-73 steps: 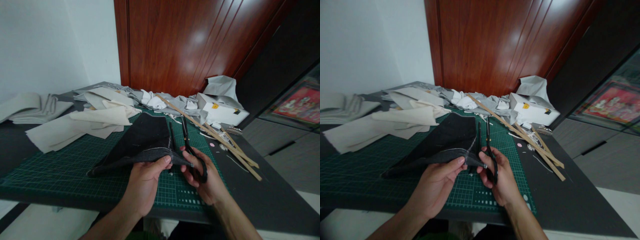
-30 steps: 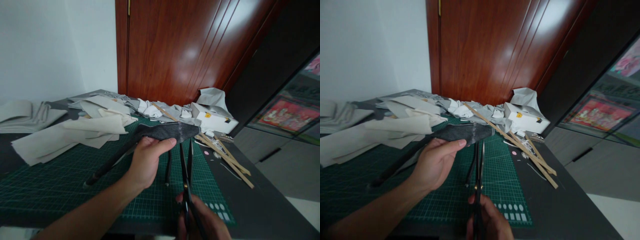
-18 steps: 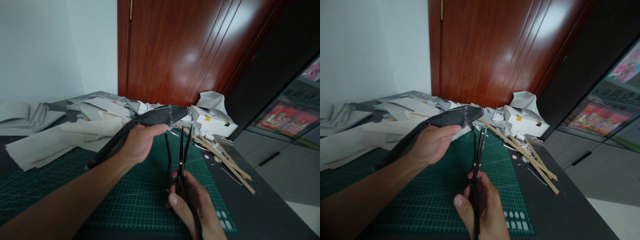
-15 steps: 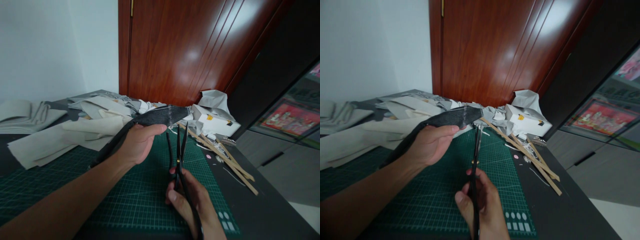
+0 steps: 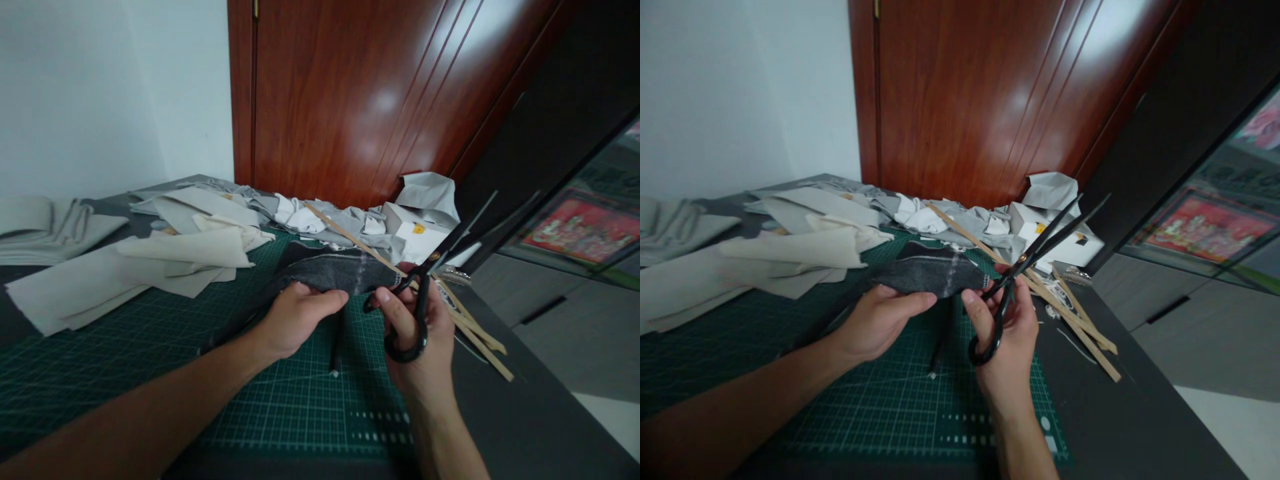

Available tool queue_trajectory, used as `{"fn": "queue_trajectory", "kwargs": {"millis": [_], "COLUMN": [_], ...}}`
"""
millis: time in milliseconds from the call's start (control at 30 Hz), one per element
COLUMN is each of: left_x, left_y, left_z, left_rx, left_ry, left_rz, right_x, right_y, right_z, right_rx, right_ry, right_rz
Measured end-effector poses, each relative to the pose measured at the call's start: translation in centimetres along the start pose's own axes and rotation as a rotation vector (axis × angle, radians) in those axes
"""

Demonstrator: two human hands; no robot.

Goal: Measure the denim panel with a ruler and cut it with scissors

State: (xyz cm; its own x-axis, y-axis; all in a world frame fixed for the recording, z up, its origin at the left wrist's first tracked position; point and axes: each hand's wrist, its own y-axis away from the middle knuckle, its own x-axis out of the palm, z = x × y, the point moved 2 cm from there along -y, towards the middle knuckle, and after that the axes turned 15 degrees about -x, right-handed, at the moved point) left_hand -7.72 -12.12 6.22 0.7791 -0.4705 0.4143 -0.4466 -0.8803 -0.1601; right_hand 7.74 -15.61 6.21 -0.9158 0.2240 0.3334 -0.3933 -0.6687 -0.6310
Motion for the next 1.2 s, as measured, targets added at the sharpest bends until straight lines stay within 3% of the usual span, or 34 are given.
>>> {"fn": "queue_trajectory", "kwargs": {"millis": [200,500,667,767,900,1000,1200], "left_x": [0.5,0.3,0.1,0.3,0.2,0.1,0.2], "left_y": [0.0,-0.5,-0.6,-0.5,-0.3,-0.3,-0.3], "left_z": [0.5,0.7,1.0,1.0,1.1,1.3,0.9], "left_rx": [-0.031,-0.104,-0.221,-0.233,-0.192,-0.199,-0.211], "left_ry": [0.132,0.357,0.265,0.213,0.181,0.193,0.182], "left_rz": [0.021,0.047,0.111,0.168,0.054,-0.007,0.097], "right_x": [-0.5,-1.5,-1.5,-1.3,-1.1,-1.0,-0.9], "right_y": [0.5,0.7,1.1,1.2,1.2,1.1,1.6], "right_z": [-1.1,-2.2,-2.4,-2.3,-1.8,-1.4,-1.7], "right_rx": [0.123,0.165,0.206,0.217,0.241,0.282,0.293], "right_ry": [-0.029,-0.011,-0.051,-0.075,-0.12,-0.158,-0.147], "right_rz": [0.029,0.115,0.19,0.145,0.024,0.019,0.097]}}
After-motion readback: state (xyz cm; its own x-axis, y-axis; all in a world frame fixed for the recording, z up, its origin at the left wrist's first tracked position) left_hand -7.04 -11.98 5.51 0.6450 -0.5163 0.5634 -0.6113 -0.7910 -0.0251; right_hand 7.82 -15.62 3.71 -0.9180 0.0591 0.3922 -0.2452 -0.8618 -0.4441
